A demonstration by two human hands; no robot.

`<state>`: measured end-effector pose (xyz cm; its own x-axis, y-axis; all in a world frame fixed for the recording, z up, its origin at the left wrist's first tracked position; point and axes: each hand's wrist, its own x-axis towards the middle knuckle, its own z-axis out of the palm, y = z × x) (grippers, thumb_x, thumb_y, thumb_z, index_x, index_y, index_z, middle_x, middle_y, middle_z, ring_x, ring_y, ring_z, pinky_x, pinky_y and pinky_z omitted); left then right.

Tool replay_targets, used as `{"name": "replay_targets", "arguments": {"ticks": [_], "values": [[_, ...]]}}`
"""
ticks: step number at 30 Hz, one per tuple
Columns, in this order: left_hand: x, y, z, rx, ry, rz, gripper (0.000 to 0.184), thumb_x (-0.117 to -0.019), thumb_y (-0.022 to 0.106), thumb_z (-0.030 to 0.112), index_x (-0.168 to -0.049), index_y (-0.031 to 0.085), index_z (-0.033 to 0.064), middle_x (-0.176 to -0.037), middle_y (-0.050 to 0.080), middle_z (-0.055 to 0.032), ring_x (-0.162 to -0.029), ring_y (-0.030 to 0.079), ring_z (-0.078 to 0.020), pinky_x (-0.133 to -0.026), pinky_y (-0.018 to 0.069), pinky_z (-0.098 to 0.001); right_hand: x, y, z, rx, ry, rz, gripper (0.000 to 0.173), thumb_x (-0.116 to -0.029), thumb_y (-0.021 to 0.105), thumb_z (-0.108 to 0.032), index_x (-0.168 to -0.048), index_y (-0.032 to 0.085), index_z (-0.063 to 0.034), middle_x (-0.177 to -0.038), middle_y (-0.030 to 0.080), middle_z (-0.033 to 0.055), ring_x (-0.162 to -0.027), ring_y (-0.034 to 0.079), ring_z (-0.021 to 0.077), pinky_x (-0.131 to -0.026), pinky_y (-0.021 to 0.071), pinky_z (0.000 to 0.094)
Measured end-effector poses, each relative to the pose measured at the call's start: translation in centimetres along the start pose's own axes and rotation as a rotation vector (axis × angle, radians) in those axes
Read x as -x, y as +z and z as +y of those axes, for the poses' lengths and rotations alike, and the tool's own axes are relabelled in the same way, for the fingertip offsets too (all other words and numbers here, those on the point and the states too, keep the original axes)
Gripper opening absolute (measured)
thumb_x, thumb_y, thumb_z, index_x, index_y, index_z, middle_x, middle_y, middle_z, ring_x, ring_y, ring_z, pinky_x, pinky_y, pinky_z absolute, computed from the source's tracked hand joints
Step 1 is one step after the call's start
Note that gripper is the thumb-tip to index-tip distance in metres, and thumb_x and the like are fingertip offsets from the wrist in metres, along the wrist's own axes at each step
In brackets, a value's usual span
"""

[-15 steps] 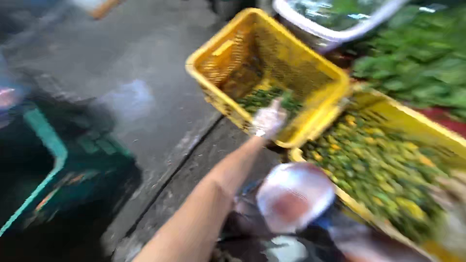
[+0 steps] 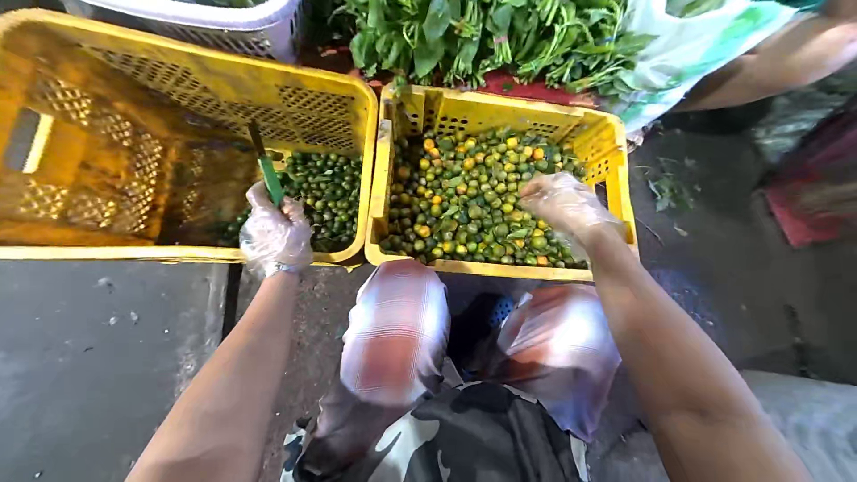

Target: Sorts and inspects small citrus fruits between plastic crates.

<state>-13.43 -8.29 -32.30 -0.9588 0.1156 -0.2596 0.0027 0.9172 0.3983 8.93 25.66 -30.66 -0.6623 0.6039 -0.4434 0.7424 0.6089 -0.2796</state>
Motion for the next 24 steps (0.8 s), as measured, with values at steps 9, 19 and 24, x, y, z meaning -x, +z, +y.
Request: {"name": "replay_targets", "arguments": {"ticks": [9, 19, 24], "values": [[-0.6, 0.9, -0.3, -0.026, -0.001, 0.062, 0.05, -0.1107, 0.036, 0.035, -0.155, 0.035, 0.0121, -0.125, 0.064, -0.0308, -0.113, 0.065, -0.0508, -0.09, 0.0472, -0.0706, -3.4, 6.5, -0.9, 0.312, -0.048, -0.254, 0.03, -0.086, 0.074, -0.026, -0.115, 0.072, -0.0197, -0.117, 0.071, 0.0125, -0.113, 0.066, 0.0365, -0.09, 0.0517, 0.0681], [-1.4, 2.0, -1.6, -0.024, 0.063, 0.136, 0.051, -0.1085, 0.035, 0.039, -0.152, 0.037, 0.0114, -0.119, 0.065, -0.0317, -0.107, 0.066, -0.0526, -0.083, 0.0478, -0.0728, -1.9, 1.6, 2.8, -1.089, -0.309, -0.434, 0.042, -0.1019, 0.044, -0.014, -0.143, 0.051, -0.0208, -0.117, 0.071, 0.006, -0.093, 0.068, 0.0133, -0.078, 0.0572, 0.0266], [-1.1, 1.4, -0.6, -0.016, 0.023, 0.089, 0.05, -0.1096, 0.036, 0.034, -0.153, 0.037, 0.0105, -0.122, 0.065, -0.0315, -0.111, 0.065, -0.0527, -0.086, 0.047, -0.0732, -1.1, 0.7, 2.2, -1.168, -0.34, -0.457, 0.043, -0.0963, 0.045, -0.01, -0.136, 0.055, -0.0228, -0.125, 0.07, 0.0024, -0.093, 0.068, 0.0107, -0.072, 0.0565, 0.0224]]}}
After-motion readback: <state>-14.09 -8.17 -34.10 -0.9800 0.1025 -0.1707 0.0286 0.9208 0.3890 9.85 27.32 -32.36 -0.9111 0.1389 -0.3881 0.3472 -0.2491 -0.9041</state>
